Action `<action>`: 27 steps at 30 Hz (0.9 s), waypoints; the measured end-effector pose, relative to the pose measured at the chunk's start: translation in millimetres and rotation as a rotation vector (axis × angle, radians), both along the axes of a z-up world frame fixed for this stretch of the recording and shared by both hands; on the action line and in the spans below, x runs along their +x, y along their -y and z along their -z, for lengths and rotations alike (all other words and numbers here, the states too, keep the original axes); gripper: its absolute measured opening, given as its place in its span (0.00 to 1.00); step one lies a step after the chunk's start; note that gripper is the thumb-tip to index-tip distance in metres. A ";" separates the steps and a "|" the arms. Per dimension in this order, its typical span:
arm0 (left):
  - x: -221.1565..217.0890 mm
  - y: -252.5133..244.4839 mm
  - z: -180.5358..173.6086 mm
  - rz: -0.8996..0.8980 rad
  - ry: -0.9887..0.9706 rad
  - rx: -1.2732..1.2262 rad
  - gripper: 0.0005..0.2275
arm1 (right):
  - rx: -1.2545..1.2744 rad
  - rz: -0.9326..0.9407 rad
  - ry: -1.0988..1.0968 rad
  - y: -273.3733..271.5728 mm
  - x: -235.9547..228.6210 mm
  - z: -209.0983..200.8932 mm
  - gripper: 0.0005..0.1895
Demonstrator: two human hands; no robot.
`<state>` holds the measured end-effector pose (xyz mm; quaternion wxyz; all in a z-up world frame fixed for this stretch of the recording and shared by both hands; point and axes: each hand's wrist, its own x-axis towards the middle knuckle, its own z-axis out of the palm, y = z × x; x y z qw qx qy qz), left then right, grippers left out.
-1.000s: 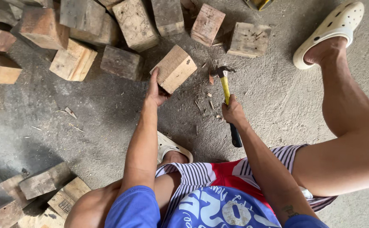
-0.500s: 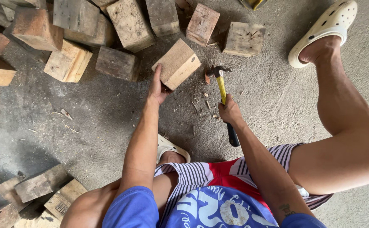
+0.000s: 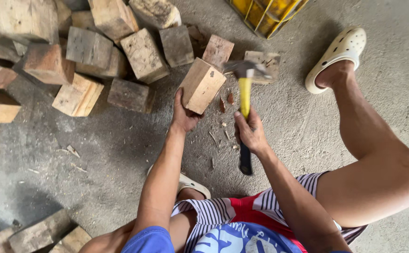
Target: The person sits on the floor and uses a hammer to repeatedly strike small wooden blocks, chipping away at their surfaces. They handle the blocks one at a time, rotating them to work on different sides, and place some finished pieces into a yellow crate.
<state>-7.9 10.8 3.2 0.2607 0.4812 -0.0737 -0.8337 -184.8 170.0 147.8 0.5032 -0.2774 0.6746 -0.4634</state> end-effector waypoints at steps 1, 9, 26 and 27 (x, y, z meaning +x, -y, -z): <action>-2.0 1.0 -3.8 0.013 0.021 -0.033 0.40 | 0.058 -0.014 0.012 1.3 -3.4 -8.5 0.07; -9.9 9.4 -15.4 -0.007 -0.027 -0.075 0.42 | -0.079 -0.026 -0.125 -15.7 -9.2 -31.2 0.08; -22.0 14.1 -54.0 0.085 0.046 -0.447 0.41 | 0.211 -0.186 -0.186 -41.9 -19.1 -6.9 0.12; -19.4 18.0 -49.8 0.079 0.062 -0.605 0.42 | 0.278 -0.188 -0.191 -43.9 -14.7 -1.4 0.12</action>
